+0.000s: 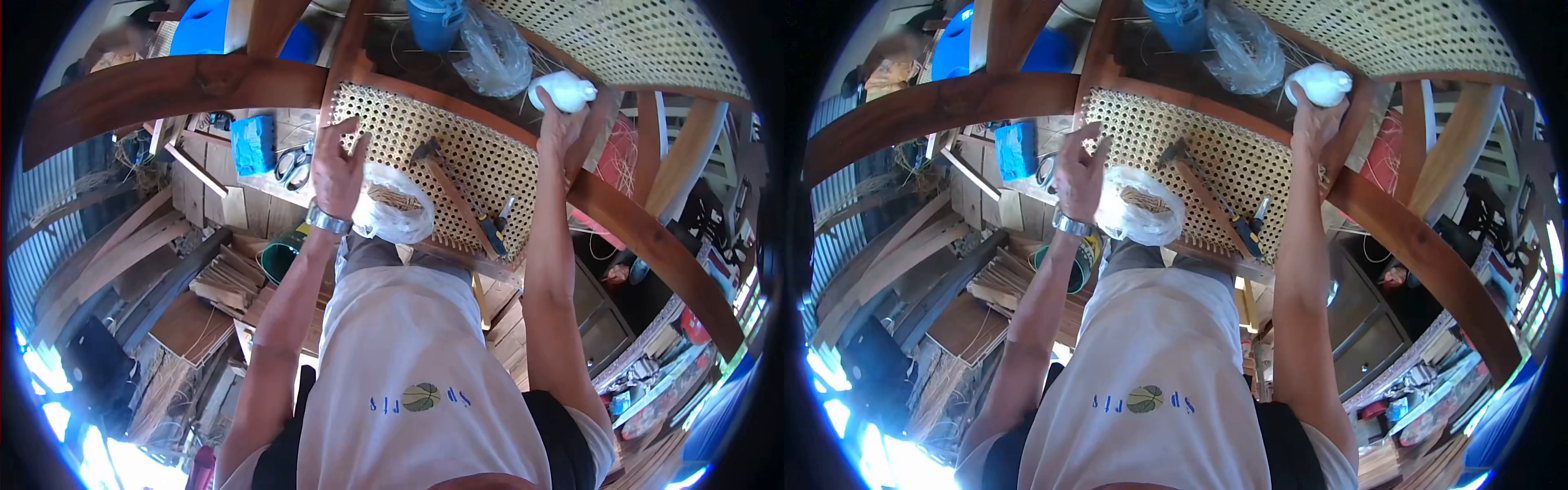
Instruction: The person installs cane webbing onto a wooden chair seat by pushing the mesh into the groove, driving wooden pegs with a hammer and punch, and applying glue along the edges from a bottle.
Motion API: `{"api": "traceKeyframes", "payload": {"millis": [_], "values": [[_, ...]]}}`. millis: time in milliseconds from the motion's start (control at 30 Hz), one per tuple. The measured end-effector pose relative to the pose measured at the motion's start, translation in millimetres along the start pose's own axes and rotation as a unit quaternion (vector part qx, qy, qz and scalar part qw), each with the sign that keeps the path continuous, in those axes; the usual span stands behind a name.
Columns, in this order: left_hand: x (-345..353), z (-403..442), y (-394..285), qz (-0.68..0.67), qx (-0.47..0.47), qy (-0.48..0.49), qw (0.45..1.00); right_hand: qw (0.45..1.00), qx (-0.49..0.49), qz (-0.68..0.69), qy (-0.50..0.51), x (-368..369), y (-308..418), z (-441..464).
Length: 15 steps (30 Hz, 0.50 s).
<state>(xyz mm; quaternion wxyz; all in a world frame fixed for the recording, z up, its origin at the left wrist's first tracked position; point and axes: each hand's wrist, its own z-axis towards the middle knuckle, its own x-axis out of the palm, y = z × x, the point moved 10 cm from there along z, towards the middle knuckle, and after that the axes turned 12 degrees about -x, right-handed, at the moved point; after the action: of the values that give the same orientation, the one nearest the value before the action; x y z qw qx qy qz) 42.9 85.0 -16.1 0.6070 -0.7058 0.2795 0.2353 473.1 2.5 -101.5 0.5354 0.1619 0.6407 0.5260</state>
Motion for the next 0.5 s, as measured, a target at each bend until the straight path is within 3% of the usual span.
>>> {"api": "traceKeyframes", "payload": {"millis": [100, 167, 233, 300, 333, 367, 433, 500], "values": [[27, -13, -42, -0.059, 0.043, 0.064, 0.995, 0.986, -0.154, 0.064, 0.029, -19, 71, -15], [45, -22, -74, -0.060, 0.032, 0.156, 0.985, 0.968, -0.158, 0.187, 0.063, -25, 85, -23], [56, -29, -105, -0.087, 0.033, 0.185, 0.978, 0.967, -0.103, 0.138, 0.187, -30, 103, -47], [81, -36, -119, -0.072, 0.038, 0.258, 0.963, 0.915, -0.075, 0.183, 0.352, -15, 108, -83], [87, -36, -120, -0.126, 0.036, 0.278, 0.952, 0.884, -0.114, 0.146, 0.428, -10, 118, -99], [90, -36, -121, -0.179, 0.036, 0.298, 0.937, 0.835, -0.100, 0.214, 0.497, -1, 116, -120], [92, -36, -116, -0.186, -0.024, 0.350, 0.918, 0.819, 0.009, 0.198, 0.538, 7, 100, -142], [89, -38, -107, -0.193, -0.047, 0.334, 0.922, 0.819, 0.012, 0.243, 0.519, 11, 105, -149]]}}
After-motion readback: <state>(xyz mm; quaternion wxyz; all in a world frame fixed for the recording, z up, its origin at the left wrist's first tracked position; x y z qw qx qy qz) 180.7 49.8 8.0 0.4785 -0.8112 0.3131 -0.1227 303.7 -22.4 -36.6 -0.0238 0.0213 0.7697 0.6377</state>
